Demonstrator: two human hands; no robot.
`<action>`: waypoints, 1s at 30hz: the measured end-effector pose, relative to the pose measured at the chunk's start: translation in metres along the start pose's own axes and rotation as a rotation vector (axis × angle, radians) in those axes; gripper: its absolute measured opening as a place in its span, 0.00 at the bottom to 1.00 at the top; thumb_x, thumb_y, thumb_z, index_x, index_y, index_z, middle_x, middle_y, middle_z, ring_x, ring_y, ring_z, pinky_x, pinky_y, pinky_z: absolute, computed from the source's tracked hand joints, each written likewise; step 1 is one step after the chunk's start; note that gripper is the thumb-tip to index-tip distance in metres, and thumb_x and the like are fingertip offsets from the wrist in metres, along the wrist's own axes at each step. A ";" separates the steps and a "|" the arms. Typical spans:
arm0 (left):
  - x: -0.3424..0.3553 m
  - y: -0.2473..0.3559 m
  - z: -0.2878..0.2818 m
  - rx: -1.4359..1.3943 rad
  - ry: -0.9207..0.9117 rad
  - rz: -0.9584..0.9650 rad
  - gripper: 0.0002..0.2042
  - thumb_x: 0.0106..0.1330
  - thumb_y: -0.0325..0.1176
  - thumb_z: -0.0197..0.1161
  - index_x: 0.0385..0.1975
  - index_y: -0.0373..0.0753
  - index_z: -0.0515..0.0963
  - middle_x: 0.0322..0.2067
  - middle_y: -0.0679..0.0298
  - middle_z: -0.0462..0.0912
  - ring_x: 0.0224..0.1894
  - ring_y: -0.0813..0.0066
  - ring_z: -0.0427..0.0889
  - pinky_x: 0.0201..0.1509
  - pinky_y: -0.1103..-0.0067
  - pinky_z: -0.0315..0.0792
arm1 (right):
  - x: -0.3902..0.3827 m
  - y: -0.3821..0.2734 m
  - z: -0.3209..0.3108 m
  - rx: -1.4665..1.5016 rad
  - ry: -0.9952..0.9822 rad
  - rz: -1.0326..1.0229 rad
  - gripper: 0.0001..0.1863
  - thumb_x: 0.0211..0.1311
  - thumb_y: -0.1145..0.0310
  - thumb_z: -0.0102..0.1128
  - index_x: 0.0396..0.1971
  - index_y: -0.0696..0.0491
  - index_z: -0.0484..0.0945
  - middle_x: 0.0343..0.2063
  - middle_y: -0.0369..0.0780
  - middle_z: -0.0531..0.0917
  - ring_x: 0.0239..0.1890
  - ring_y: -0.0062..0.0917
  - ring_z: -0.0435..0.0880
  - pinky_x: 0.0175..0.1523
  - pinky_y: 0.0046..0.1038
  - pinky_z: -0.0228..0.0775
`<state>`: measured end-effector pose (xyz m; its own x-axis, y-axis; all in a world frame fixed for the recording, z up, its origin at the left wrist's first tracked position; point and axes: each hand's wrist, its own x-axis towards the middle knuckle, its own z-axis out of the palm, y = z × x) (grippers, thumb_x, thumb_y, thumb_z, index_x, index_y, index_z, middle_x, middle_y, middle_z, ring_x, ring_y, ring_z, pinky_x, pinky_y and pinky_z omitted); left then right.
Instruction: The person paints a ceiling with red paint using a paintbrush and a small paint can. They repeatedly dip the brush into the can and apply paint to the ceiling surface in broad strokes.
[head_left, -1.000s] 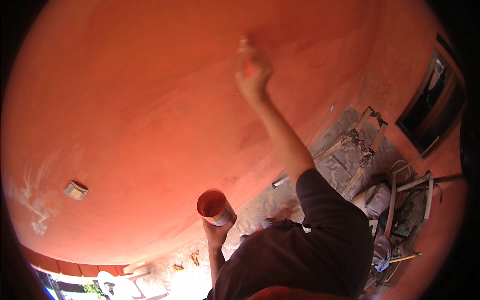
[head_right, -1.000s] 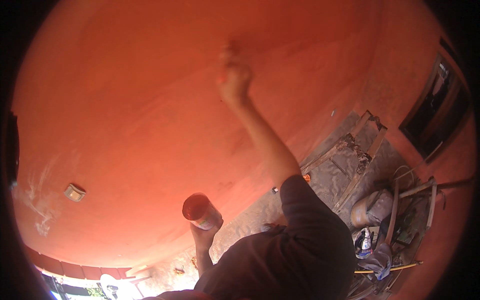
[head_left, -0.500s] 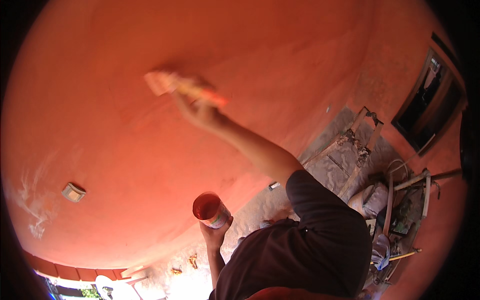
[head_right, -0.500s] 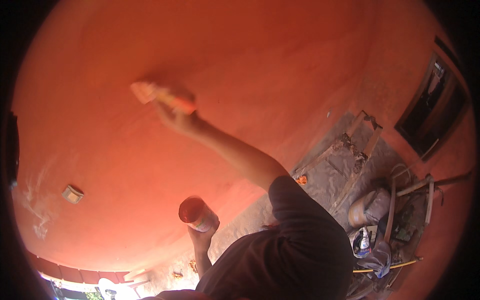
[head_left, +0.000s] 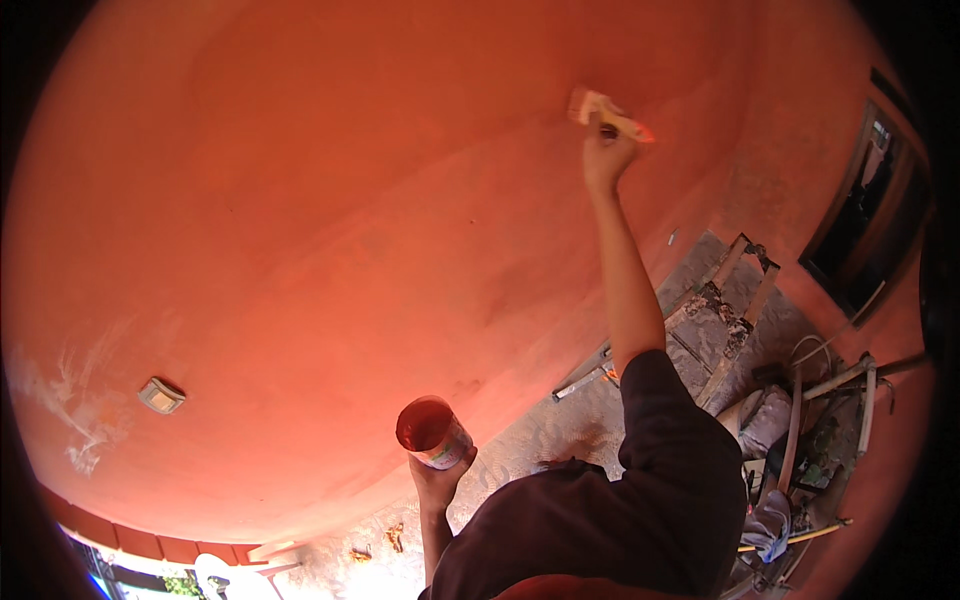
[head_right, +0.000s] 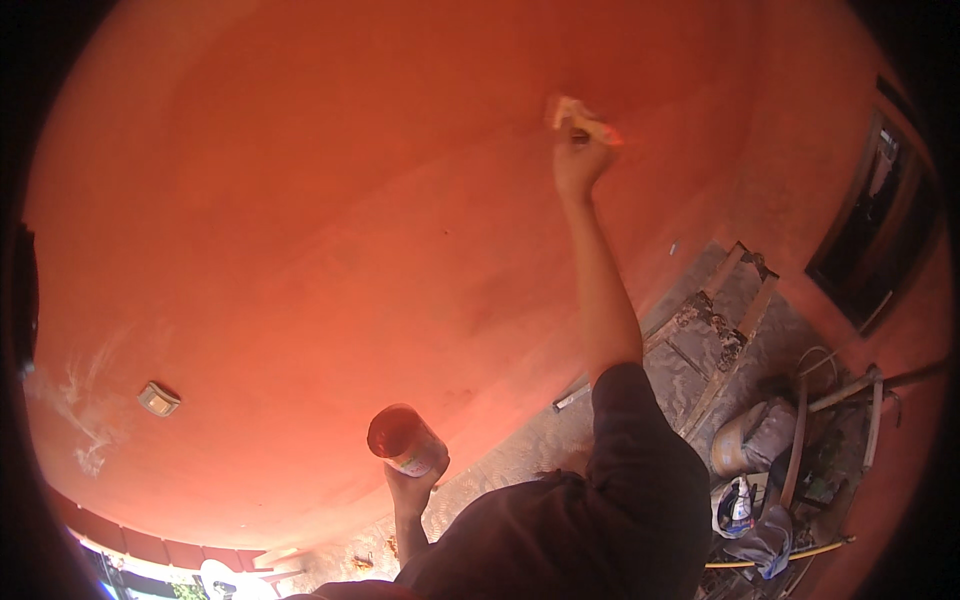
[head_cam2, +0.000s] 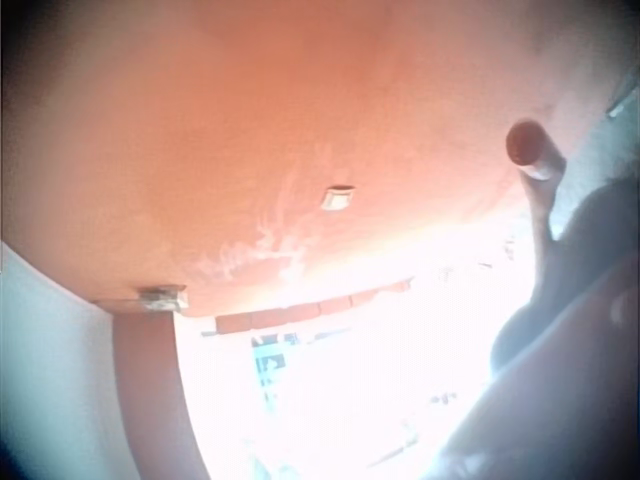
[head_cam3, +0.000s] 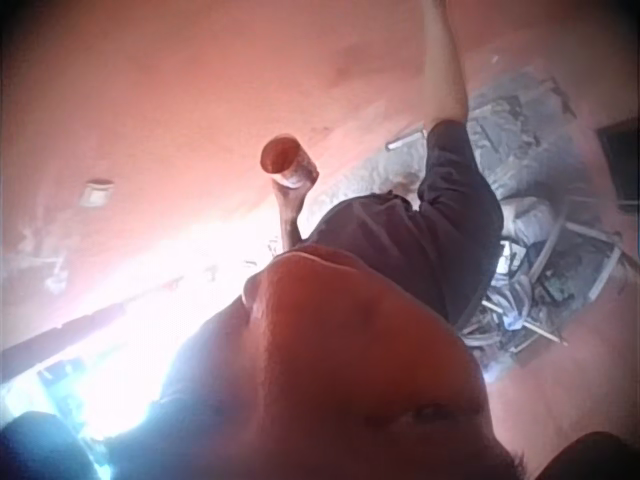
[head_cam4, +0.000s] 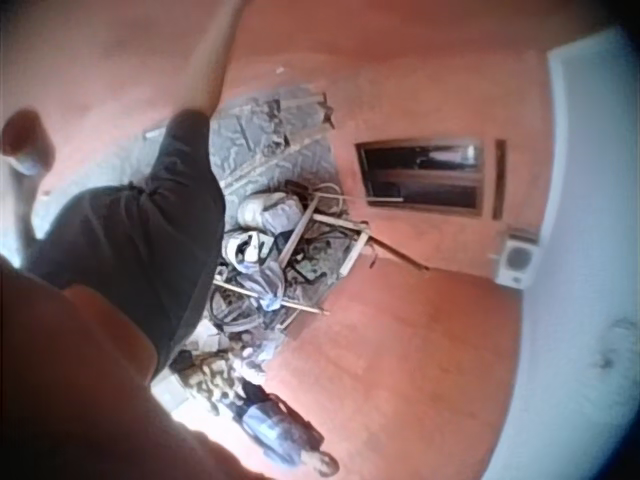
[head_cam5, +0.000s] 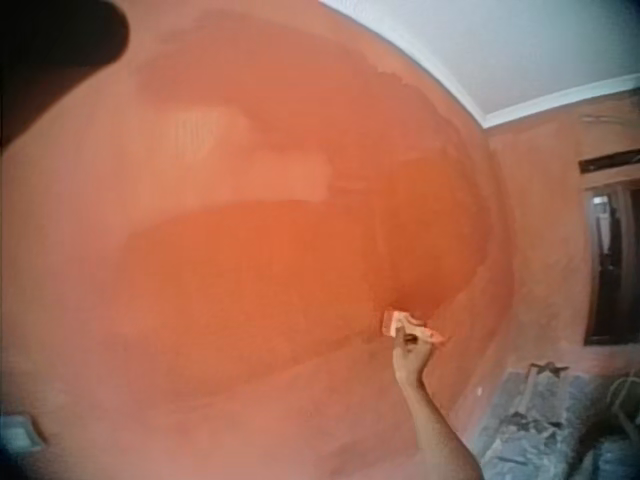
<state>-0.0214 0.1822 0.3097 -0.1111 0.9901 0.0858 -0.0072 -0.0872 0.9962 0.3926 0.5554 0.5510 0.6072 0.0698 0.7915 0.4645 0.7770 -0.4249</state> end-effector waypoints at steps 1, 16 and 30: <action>0.001 -0.003 0.000 0.011 -0.009 0.000 0.38 0.55 0.29 0.90 0.67 0.35 0.77 0.55 0.60 0.87 0.56 0.69 0.87 0.61 0.69 0.83 | -0.015 0.001 0.009 -0.030 -0.056 -0.095 0.12 0.77 0.76 0.70 0.56 0.59 0.88 0.46 0.39 0.92 0.46 0.22 0.90 0.59 0.29 0.83; 0.023 -0.006 0.032 -0.054 -0.170 0.040 0.37 0.55 0.28 0.89 0.66 0.34 0.78 0.54 0.61 0.87 0.55 0.70 0.87 0.60 0.69 0.83 | -0.211 -0.216 0.119 0.567 -0.650 -0.264 0.09 0.78 0.71 0.66 0.51 0.53 0.89 0.37 0.38 0.91 0.37 0.31 0.90 0.44 0.37 0.83; -0.002 -0.011 0.006 0.024 -0.017 -0.056 0.38 0.55 0.30 0.90 0.67 0.34 0.78 0.56 0.59 0.88 0.57 0.68 0.87 0.63 0.68 0.82 | -0.021 0.039 -0.006 0.231 -0.082 0.208 0.13 0.78 0.75 0.71 0.57 0.62 0.87 0.51 0.39 0.90 0.54 0.23 0.89 0.58 0.29 0.84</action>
<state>-0.0146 0.1819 0.2989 -0.0946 0.9950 0.0304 0.0111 -0.0294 0.9995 0.4018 0.5810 0.5155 0.6157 0.2849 0.7347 0.1718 0.8614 -0.4780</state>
